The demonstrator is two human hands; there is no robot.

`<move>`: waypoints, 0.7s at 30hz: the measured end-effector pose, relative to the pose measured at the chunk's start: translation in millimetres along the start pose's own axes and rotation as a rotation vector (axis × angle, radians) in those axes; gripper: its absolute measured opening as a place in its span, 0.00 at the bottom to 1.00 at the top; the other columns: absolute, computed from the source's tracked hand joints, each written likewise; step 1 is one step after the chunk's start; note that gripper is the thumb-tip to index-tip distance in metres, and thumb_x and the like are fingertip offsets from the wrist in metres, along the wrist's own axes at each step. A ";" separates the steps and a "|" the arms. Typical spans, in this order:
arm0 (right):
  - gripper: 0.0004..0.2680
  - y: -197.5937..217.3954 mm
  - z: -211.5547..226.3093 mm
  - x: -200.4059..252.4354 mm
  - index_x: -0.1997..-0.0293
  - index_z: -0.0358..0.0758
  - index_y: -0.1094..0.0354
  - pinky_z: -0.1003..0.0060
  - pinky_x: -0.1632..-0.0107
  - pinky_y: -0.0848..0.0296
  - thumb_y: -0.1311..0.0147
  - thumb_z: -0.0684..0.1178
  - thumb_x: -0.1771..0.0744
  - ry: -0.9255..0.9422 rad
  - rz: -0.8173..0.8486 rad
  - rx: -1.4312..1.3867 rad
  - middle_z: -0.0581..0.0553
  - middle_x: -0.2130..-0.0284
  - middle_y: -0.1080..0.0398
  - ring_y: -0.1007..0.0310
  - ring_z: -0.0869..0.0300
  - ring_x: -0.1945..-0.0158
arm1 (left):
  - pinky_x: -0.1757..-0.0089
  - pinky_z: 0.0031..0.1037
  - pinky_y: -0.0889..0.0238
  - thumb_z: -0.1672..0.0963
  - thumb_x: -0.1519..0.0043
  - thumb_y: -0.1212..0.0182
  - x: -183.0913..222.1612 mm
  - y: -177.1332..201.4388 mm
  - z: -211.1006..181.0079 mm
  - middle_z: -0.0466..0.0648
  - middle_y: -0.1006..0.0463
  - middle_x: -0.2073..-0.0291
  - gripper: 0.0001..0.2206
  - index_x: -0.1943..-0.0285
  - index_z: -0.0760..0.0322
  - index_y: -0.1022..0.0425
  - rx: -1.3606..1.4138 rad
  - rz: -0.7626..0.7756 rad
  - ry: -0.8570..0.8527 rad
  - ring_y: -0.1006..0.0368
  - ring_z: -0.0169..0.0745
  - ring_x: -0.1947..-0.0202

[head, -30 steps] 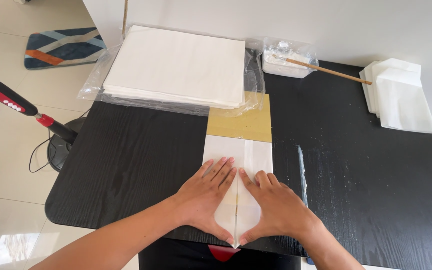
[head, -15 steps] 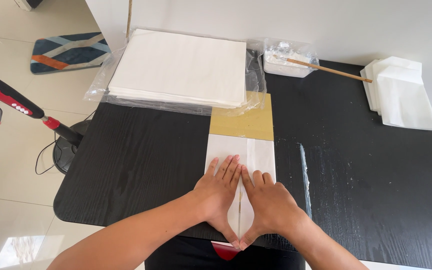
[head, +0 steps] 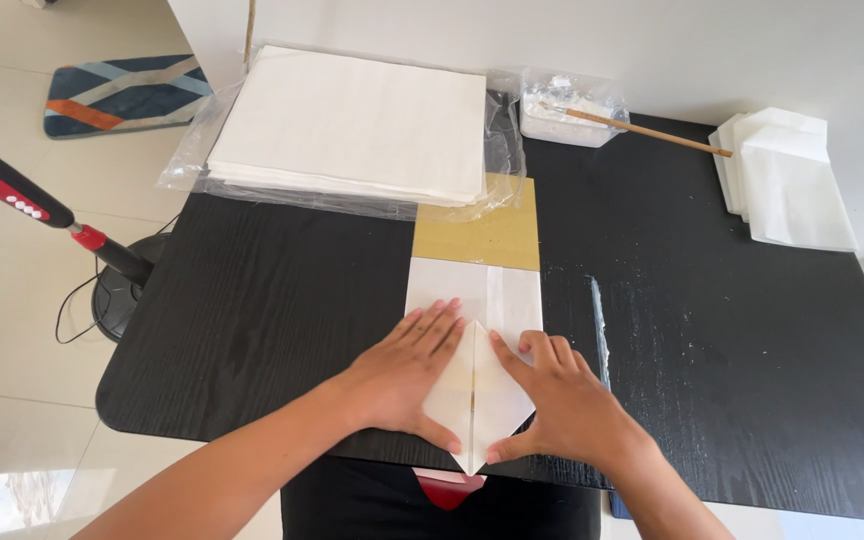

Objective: Folding and gluing the bottom of a paper bag to seal it.

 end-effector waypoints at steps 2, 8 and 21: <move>0.48 4.4 -6.2 5.4 0.20 0.51 0.61 0.48 0.36 0.40 0.40 0.85 0.43 -0.009 0.013 -0.026 0.45 0.40 0.48 0.47 0.51 0.37 | 0.31 0.42 0.85 0.32 0.46 0.45 6.7 -7.0 13.9 0.62 0.82 0.22 0.60 0.20 0.70 0.73 0.009 -0.026 -0.022 0.86 0.55 0.22; 0.32 8.0 -20.8 18.5 0.25 0.58 0.47 0.50 0.39 0.33 0.43 0.75 0.36 -0.029 0.001 -0.051 0.51 0.38 0.45 0.44 0.56 0.36 | 0.31 0.44 0.69 0.42 0.33 0.48 27.2 -25.0 32.1 0.61 0.64 0.21 0.37 0.24 0.70 0.48 0.015 -0.281 -0.136 0.68 0.56 0.22; 0.18 2.5 -38.5 18.8 0.36 0.56 0.30 0.55 0.45 0.27 0.46 0.63 0.33 0.081 -0.096 -0.140 0.54 0.39 0.41 0.39 0.58 0.41 | 0.34 0.40 0.48 0.52 0.36 0.37 42.7 -23.2 43.5 0.58 0.35 0.31 0.15 0.45 0.63 0.18 0.028 -0.622 -0.251 0.36 0.46 0.32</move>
Point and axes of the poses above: each hand's wrist, its own x-axis away from the middle knuckle, its own y-axis out of the back of the hand, z = x × y, the point moved 5 cm from there along -x, towards the middle knuckle
